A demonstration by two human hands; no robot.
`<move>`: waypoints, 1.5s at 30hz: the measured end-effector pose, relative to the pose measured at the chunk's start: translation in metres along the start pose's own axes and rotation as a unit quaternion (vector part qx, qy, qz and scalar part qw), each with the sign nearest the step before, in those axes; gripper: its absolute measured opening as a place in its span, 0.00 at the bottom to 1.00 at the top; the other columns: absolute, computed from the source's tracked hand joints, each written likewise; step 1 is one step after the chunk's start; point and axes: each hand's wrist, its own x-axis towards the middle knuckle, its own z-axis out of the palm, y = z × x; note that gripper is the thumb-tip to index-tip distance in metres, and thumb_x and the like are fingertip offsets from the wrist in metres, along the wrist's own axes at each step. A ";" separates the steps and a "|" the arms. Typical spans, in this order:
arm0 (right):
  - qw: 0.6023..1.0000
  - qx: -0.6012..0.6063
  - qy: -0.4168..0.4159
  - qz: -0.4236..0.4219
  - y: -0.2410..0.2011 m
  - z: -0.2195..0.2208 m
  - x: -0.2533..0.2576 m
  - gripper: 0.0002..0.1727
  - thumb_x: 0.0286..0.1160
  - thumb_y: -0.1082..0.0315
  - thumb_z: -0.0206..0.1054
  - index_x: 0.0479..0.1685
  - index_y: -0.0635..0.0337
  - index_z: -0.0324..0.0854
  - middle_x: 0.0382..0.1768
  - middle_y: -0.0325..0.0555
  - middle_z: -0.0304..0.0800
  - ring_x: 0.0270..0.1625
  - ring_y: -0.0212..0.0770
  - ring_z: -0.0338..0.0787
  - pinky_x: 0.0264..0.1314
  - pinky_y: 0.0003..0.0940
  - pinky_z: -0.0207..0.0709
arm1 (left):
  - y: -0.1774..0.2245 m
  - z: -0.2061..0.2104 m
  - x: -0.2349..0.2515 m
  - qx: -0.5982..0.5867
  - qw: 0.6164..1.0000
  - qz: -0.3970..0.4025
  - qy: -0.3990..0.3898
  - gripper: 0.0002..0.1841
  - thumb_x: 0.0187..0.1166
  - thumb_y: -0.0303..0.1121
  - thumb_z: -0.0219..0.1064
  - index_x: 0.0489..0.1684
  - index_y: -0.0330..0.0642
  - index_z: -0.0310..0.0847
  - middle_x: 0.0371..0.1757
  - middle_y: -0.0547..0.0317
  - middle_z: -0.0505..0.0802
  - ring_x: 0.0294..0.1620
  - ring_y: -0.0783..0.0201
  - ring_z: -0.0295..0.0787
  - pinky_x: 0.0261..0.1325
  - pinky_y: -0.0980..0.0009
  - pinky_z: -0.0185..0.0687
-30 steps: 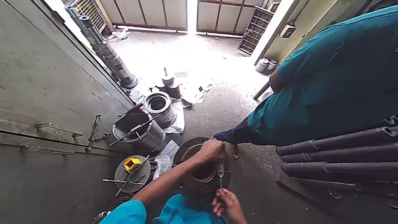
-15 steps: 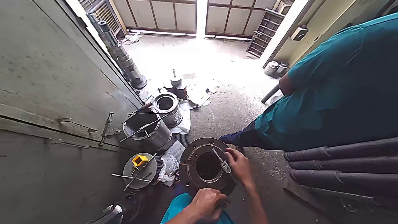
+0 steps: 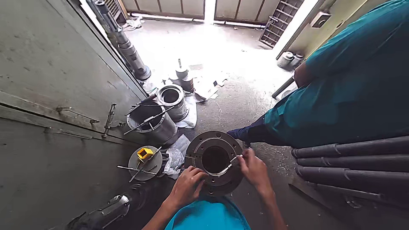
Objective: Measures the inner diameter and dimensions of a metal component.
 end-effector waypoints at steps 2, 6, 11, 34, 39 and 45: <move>0.996 0.030 -0.070 -0.052 -0.030 0.012 0.013 0.25 0.85 0.51 0.61 0.69 0.60 0.80 0.50 0.56 0.93 0.55 0.58 0.92 0.62 0.61 0.83 | -0.001 0.008 -0.006 0.003 1.000 0.020 0.023 0.13 0.79 0.36 0.61 0.51 0.56 0.93 0.56 0.68 0.95 0.60 0.60 0.89 0.61 0.58 0.85; 0.974 -0.084 -0.106 -0.182 -0.045 0.023 -0.020 0.19 0.83 0.46 0.58 0.51 0.47 0.86 0.37 0.40 0.93 0.52 0.52 0.90 0.63 0.59 0.74 | -0.011 0.010 -0.018 0.017 0.997 0.018 0.073 0.13 0.79 0.35 0.60 0.46 0.56 0.93 0.53 0.70 0.95 0.62 0.63 0.88 0.65 0.61 0.83; 0.993 -0.112 0.036 -0.014 -0.003 -0.002 -0.022 0.21 0.82 0.50 0.61 0.44 0.61 0.88 0.31 0.56 0.92 0.44 0.64 0.91 0.55 0.69 0.75 | -0.014 0.012 -0.025 0.031 0.990 -0.019 0.133 0.13 0.79 0.34 0.59 0.45 0.54 0.94 0.53 0.68 0.96 0.63 0.63 0.88 0.71 0.62 0.80; 0.997 -0.042 -0.061 0.021 -0.005 -0.022 -0.008 0.21 0.85 0.48 0.59 0.55 0.55 0.86 0.42 0.54 0.94 0.45 0.60 0.94 0.43 0.65 0.83 | -0.019 0.020 -0.009 0.038 0.986 -0.010 0.161 0.14 0.79 0.34 0.58 0.49 0.52 0.93 0.59 0.64 0.95 0.74 0.57 0.83 0.79 0.57 0.75; 0.965 -0.001 -0.247 -0.086 -0.029 -0.011 -0.002 0.23 0.87 0.42 0.54 0.59 0.48 0.84 0.46 0.48 0.93 0.51 0.54 0.93 0.50 0.63 0.82 | -0.015 0.021 -0.003 0.038 0.987 0.011 0.157 0.14 0.79 0.34 0.58 0.49 0.53 0.93 0.60 0.65 0.95 0.76 0.56 0.82 0.80 0.56 0.74; 0.990 -0.047 -0.131 -0.002 -0.016 -0.025 0.002 0.23 0.86 0.45 0.57 0.57 0.54 0.85 0.41 0.54 0.93 0.47 0.60 0.94 0.46 0.65 0.83 | -0.024 0.019 -0.008 0.047 0.987 0.013 0.156 0.15 0.79 0.34 0.58 0.51 0.53 0.93 0.62 0.62 0.94 0.76 0.54 0.82 0.80 0.54 0.74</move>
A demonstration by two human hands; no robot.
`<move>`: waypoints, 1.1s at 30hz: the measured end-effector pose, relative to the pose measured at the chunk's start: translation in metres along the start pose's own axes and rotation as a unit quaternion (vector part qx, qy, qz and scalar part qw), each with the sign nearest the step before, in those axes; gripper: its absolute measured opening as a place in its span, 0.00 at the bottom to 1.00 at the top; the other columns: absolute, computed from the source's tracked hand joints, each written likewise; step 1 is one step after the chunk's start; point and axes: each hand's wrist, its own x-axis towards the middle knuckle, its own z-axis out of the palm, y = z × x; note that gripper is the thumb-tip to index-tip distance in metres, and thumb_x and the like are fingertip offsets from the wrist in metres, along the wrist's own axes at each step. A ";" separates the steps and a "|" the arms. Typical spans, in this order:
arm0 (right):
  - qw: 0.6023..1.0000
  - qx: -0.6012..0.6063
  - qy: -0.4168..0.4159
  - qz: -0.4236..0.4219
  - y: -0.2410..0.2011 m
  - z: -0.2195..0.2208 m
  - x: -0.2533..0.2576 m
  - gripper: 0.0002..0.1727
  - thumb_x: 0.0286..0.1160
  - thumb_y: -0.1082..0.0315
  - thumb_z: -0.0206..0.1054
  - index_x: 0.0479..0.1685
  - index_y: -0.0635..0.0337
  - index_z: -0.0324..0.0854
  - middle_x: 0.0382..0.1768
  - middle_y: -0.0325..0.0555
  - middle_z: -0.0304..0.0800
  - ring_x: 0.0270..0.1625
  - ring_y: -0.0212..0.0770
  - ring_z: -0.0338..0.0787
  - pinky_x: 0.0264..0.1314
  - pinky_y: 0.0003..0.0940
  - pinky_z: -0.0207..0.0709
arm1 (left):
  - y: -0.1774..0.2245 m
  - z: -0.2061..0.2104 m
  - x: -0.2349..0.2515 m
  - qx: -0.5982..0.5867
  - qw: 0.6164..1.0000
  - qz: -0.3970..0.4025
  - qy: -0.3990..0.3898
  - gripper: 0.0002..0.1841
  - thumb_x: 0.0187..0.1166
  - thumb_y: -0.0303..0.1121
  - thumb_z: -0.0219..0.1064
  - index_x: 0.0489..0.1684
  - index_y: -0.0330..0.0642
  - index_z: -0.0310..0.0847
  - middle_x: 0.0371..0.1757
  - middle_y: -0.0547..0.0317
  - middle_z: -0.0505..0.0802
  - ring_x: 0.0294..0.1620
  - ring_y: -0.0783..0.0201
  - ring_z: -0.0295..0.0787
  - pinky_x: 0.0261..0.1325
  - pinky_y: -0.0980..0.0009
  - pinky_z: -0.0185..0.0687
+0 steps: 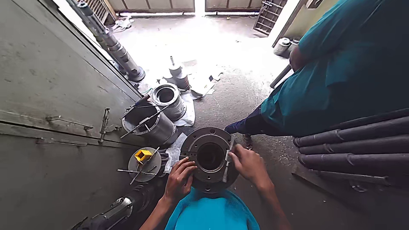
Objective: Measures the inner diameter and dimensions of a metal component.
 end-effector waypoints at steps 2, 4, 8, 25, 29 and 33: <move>0.994 0.054 -0.053 -0.074 -0.007 0.008 0.012 0.22 0.88 0.46 0.56 0.63 0.52 0.83 0.47 0.50 0.93 0.51 0.54 0.94 0.52 0.62 0.84 | 0.002 0.002 0.004 -0.005 1.000 0.009 -0.010 0.14 0.80 0.35 0.59 0.52 0.53 0.92 0.64 0.62 0.94 0.78 0.54 0.80 0.83 0.53 0.72; 0.985 0.047 -0.122 -0.108 -0.007 0.011 0.005 0.22 0.88 0.44 0.54 0.62 0.47 0.82 0.46 0.47 0.93 0.51 0.52 0.93 0.52 0.61 0.83 | 0.004 0.002 0.007 -0.010 0.999 0.022 -0.021 0.15 0.80 0.35 0.58 0.54 0.54 0.92 0.66 0.62 0.93 0.80 0.54 0.79 0.85 0.53 0.70; 0.994 -0.036 -0.105 -0.002 0.013 -0.003 -0.012 0.23 0.88 0.44 0.55 0.58 0.51 0.85 0.42 0.56 0.94 0.50 0.63 0.93 0.48 0.68 0.82 | -0.001 0.004 0.006 -0.008 0.997 0.058 -0.039 0.15 0.81 0.35 0.59 0.58 0.53 0.90 0.68 0.60 0.92 0.81 0.52 0.77 0.87 0.49 0.67; 0.993 -0.076 -0.084 0.041 -0.003 -0.024 -0.011 0.21 0.91 0.47 0.51 0.58 0.49 0.83 0.36 0.54 0.92 0.45 0.60 0.93 0.44 0.62 0.81 | 0.023 0.036 0.036 0.048 0.952 0.178 -0.245 0.40 0.85 0.66 0.47 0.92 0.50 0.60 0.93 0.55 0.65 0.96 0.55 0.51 0.93 0.35 0.35; 0.998 0.010 -0.050 -0.038 -0.011 -0.007 0.009 0.19 0.91 0.53 0.51 0.67 0.50 0.80 0.50 0.50 0.94 0.53 0.57 0.94 0.51 0.63 0.83 | 0.031 0.050 0.048 0.037 0.941 0.217 -0.258 0.42 0.86 0.66 0.44 0.92 0.44 0.59 0.94 0.53 0.62 0.97 0.55 0.46 0.94 0.36 0.33; 0.974 0.089 -0.129 -0.164 -0.021 0.018 0.004 0.19 0.89 0.55 0.54 0.67 0.52 0.81 0.44 0.55 0.93 0.50 0.60 0.94 0.52 0.67 0.83 | 0.033 0.057 0.057 0.002 0.950 0.190 -0.248 0.36 0.84 0.62 0.54 0.80 0.42 0.74 0.87 0.50 0.75 0.95 0.53 0.54 0.96 0.40 0.33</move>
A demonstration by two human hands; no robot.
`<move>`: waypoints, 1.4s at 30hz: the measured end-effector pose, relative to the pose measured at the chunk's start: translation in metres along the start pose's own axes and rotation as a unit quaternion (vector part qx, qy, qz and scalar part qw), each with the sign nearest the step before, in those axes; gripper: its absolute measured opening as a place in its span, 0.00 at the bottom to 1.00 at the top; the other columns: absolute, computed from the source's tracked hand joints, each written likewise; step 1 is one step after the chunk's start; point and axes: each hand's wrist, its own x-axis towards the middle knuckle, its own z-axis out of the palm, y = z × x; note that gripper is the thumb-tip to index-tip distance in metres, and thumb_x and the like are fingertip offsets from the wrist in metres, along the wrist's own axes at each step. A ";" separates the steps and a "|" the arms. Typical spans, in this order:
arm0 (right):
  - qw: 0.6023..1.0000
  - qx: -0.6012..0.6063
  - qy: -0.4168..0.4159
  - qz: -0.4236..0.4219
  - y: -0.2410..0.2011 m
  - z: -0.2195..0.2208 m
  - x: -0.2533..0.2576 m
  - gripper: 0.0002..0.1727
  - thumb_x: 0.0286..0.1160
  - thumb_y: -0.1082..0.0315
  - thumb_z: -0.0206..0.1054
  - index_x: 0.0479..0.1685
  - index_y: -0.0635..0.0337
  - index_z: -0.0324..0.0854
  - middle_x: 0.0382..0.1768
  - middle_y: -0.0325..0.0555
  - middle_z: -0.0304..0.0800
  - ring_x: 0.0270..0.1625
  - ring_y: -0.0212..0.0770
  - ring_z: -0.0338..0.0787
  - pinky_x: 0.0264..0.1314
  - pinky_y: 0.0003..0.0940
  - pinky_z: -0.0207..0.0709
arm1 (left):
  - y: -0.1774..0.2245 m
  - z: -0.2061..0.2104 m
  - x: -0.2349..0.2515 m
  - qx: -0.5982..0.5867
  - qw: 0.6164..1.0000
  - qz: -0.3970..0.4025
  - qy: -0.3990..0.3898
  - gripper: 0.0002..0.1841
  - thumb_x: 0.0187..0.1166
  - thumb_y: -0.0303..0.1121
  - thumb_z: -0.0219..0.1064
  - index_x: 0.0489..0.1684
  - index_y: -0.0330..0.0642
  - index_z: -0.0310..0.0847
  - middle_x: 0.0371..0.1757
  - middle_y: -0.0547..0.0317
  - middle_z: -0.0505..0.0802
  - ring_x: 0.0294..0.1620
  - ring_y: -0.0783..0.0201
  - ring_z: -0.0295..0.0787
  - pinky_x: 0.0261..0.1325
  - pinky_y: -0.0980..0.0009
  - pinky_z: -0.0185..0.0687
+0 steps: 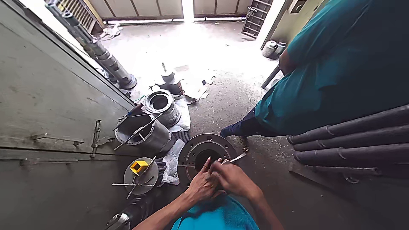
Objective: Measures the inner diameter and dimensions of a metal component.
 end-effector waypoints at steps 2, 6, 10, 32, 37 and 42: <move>0.996 -0.036 -0.063 0.052 -0.007 -0.001 -0.017 0.20 0.90 0.51 0.53 0.67 0.50 0.79 0.42 0.56 0.92 0.50 0.61 0.93 0.50 0.66 0.81 | 0.002 -0.003 0.005 -0.007 0.999 -0.020 -0.041 0.35 0.85 0.58 0.53 0.83 0.43 0.71 0.92 0.54 0.68 0.97 0.55 0.45 0.95 0.39 0.27; 0.964 -0.107 -0.056 0.236 -0.003 -0.022 -0.041 0.23 0.91 0.45 0.50 0.67 0.49 0.80 0.44 0.57 0.93 0.52 0.64 0.93 0.52 0.66 0.81 | 0.000 0.001 0.006 0.043 0.997 -0.014 -0.065 0.46 0.84 0.70 0.39 0.93 0.44 0.56 0.96 0.55 0.59 0.98 0.53 0.41 0.93 0.33 0.31; 0.967 -0.077 0.105 0.221 0.014 -0.025 -0.017 0.21 0.89 0.48 0.52 0.61 0.51 0.81 0.42 0.52 0.93 0.49 0.58 0.94 0.48 0.62 0.83 | -0.006 0.002 0.016 0.018 0.999 -0.004 -0.050 0.46 0.82 0.69 0.49 0.92 0.42 0.58 0.96 0.58 0.59 0.98 0.55 0.37 0.94 0.34 0.27; 0.919 -0.097 0.211 0.318 -0.007 0.006 0.001 0.31 0.72 0.36 0.67 0.67 0.46 0.82 0.37 0.50 0.96 0.43 0.57 0.96 0.43 0.60 0.83 | -0.001 0.003 0.012 0.024 0.999 -0.013 -0.042 0.44 0.81 0.67 0.55 0.92 0.46 0.59 0.95 0.58 0.61 0.98 0.56 0.40 0.93 0.32 0.27; 0.946 -0.117 0.215 0.211 -0.007 0.022 0.008 0.33 0.71 0.59 0.68 0.82 0.45 0.75 0.64 0.50 0.89 0.62 0.59 0.89 0.55 0.57 0.84 | -0.003 0.001 0.002 0.066 0.996 0.019 -0.051 0.42 0.79 0.64 0.60 0.85 0.39 0.69 0.91 0.51 0.69 0.97 0.52 0.47 0.92 0.31 0.34; 0.940 -0.199 0.273 -0.041 0.011 0.038 0.008 0.40 0.52 0.79 0.73 0.74 0.40 0.82 0.56 0.31 0.95 0.65 0.51 0.88 0.60 0.59 0.79 | -0.028 -0.017 0.007 0.018 0.994 0.075 -0.075 0.46 0.74 0.72 0.59 0.85 0.45 0.70 0.88 0.53 0.73 0.95 0.51 0.52 0.93 0.33 0.27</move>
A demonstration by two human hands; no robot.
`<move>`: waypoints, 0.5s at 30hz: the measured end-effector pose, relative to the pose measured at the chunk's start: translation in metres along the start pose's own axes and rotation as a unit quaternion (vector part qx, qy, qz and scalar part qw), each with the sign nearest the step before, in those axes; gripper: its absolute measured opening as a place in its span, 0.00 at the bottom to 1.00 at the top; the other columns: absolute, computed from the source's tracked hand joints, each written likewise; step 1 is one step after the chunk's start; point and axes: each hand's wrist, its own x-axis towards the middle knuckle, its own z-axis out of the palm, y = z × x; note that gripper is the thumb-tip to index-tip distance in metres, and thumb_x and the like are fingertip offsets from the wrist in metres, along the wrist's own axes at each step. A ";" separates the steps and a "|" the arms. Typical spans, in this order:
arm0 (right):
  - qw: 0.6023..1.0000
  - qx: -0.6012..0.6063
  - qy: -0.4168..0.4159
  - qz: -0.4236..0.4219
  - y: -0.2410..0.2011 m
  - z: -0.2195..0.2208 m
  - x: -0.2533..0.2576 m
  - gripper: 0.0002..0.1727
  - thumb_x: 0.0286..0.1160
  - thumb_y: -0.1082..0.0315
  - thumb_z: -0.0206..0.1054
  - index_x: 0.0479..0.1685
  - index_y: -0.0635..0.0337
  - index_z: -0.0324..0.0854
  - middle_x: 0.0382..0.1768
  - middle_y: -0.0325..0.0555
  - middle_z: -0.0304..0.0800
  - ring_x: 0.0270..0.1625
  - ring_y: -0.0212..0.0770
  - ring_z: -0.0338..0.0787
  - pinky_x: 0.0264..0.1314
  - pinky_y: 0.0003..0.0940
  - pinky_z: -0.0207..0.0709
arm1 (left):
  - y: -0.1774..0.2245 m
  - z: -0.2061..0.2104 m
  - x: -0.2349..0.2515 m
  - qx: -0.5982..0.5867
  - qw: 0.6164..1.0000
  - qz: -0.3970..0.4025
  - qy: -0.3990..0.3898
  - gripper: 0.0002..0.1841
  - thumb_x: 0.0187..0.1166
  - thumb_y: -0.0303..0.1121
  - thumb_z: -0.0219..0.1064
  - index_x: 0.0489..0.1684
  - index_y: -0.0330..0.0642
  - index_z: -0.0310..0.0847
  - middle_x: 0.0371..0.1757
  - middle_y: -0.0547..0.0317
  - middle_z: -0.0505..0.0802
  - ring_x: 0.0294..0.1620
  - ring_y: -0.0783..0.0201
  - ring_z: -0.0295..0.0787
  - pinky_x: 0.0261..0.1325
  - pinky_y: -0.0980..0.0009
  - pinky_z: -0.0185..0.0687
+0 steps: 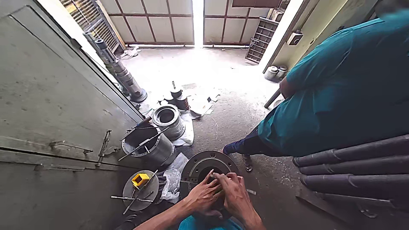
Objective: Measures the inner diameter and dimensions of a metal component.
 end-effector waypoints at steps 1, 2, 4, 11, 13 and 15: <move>0.999 0.001 0.012 -0.032 0.002 0.003 -0.006 0.38 0.51 0.79 0.74 0.70 0.39 0.84 0.53 0.28 0.96 0.64 0.48 0.88 0.62 0.59 0.77 | -0.005 -0.002 0.001 -0.011 1.000 0.015 -0.003 0.46 0.75 0.72 0.57 0.85 0.45 0.71 0.89 0.54 0.73 0.96 0.52 0.49 0.93 0.34 0.25; 0.998 0.002 0.023 -0.058 0.005 0.006 -0.012 0.35 0.51 0.78 0.74 0.66 0.39 0.86 0.50 0.27 0.96 0.63 0.46 0.89 0.64 0.59 0.77 | -0.010 -0.005 0.002 -0.024 0.999 0.028 -0.011 0.45 0.77 0.71 0.57 0.85 0.46 0.70 0.90 0.55 0.71 0.97 0.52 0.43 0.94 0.35 0.22; 0.995 0.002 0.037 -0.096 0.012 0.006 -0.026 0.26 0.55 0.72 0.73 0.58 0.39 0.89 0.46 0.24 0.96 0.61 0.41 0.89 0.64 0.54 0.76 | -0.019 -0.006 0.006 -0.027 0.998 0.052 -0.019 0.44 0.77 0.71 0.56 0.85 0.47 0.71 0.93 0.60 0.66 0.98 0.53 0.36 0.94 0.35 0.21; 0.996 -0.046 0.074 0.021 0.043 -0.029 -0.034 0.13 0.60 0.64 0.61 0.38 0.50 0.92 0.26 0.38 0.91 0.37 0.49 0.91 0.46 0.55 0.79 | -0.032 0.000 0.013 -0.018 0.996 0.087 -0.010 0.51 0.75 0.77 0.48 0.90 0.47 0.63 0.94 0.56 0.64 0.98 0.52 0.41 0.95 0.37 0.26; 0.994 -0.028 0.074 0.071 0.037 -0.025 -0.012 0.13 0.67 0.63 0.59 0.40 0.52 0.89 0.28 0.40 0.91 0.39 0.51 0.91 0.45 0.54 0.79 | -0.031 -0.002 0.013 -0.016 0.996 0.083 -0.028 0.51 0.76 0.77 0.48 0.91 0.46 0.62 0.95 0.58 0.61 0.98 0.53 0.38 0.94 0.37 0.24; 0.995 0.068 0.027 0.073 0.021 -0.022 0.006 0.13 0.72 0.65 0.62 0.49 0.53 0.91 0.38 0.42 0.96 0.49 0.53 0.92 0.53 0.56 0.83 | -0.030 -0.004 0.013 0.001 0.996 0.088 -0.023 0.49 0.77 0.75 0.49 0.89 0.45 0.65 0.91 0.54 0.69 0.96 0.52 0.47 0.94 0.36 0.28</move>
